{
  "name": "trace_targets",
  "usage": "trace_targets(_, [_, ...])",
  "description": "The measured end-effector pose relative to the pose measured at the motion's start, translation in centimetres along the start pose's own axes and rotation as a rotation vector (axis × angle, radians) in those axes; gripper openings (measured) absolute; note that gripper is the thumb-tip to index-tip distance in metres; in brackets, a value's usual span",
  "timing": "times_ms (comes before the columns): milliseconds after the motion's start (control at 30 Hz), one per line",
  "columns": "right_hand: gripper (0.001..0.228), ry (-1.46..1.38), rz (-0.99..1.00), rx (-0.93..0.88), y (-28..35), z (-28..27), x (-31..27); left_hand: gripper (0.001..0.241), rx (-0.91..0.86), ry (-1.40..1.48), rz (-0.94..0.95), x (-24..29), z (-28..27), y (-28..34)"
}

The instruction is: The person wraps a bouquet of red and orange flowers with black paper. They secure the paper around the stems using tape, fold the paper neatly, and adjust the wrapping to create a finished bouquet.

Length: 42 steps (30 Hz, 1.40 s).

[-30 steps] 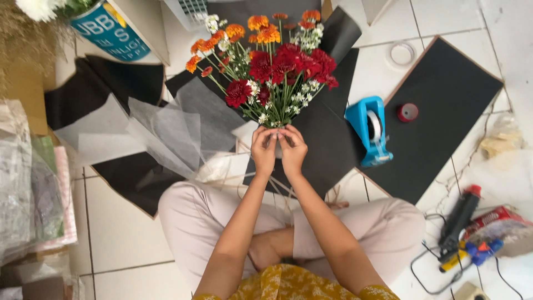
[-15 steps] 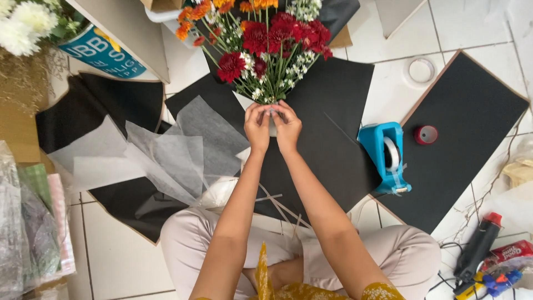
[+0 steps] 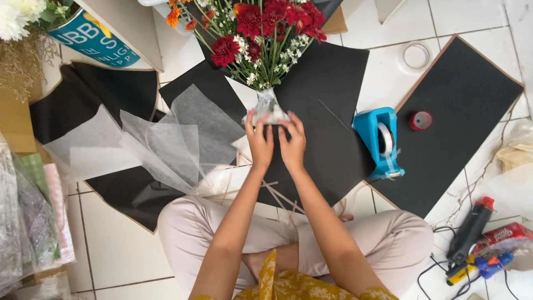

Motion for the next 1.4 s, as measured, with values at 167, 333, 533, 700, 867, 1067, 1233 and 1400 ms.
trace_targets(167, [0.047, 0.375, 0.224, -0.412, 10.2, -4.1, 4.7, 0.036, -0.239, 0.037, -0.127, 0.9, -0.6, 9.5])
trace_targets(333, [0.086, 0.791, 0.334, -0.758, 15.1, -5.4, 3.9, 0.042, -0.348, 0.097, -0.431, -2.3, -0.2, 16.0])
trace_targets(533, [0.076, 1.131, 0.194, -0.809, 16.9, -2.4, 6.2, 0.053, -0.284, 0.316, -0.671, -4.3, 0.3, 18.6])
trace_targets(700, [0.046, 1.191, -0.199, -0.473, 16.0, -3.3, 5.9, 0.063, -0.401, 0.446, -0.75, -1.1, -1.1, 19.7])
trace_targets(867, [0.032, 0.84, -0.036, -0.581, 16.6, -4.5, 6.1, 0.06, -0.564, 0.509, -0.646, 2.1, -2.1, 18.6])
trace_targets(1067, [0.055, 0.702, 0.055, -0.737, 17.4, -6.6, 0.5, 0.063, -0.551, 0.312, -0.62, -6.6, 0.8, 18.2])
trace_targets(1233, [0.05, 0.697, 0.053, -0.784, 18.9, -7.0, 2.5, 0.059, -0.524, 0.197, -0.554, -4.2, -4.2, 15.0])
trace_targets(1400, [0.048, 0.538, -0.04, -0.708, 18.5, -6.4, -1.6, 0.076, -0.653, 0.31, -0.523, 3.1, -8.7, 13.4])
Point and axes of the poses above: each hand's wrist, its own y-axis away from the middle knuckle, its own z-axis out of the palm, x = y × z, the point moved 4 cm from there along -y, towards the middle knuckle, and after that the axes turned 4 degrees about -z, right-handed, at the moved point
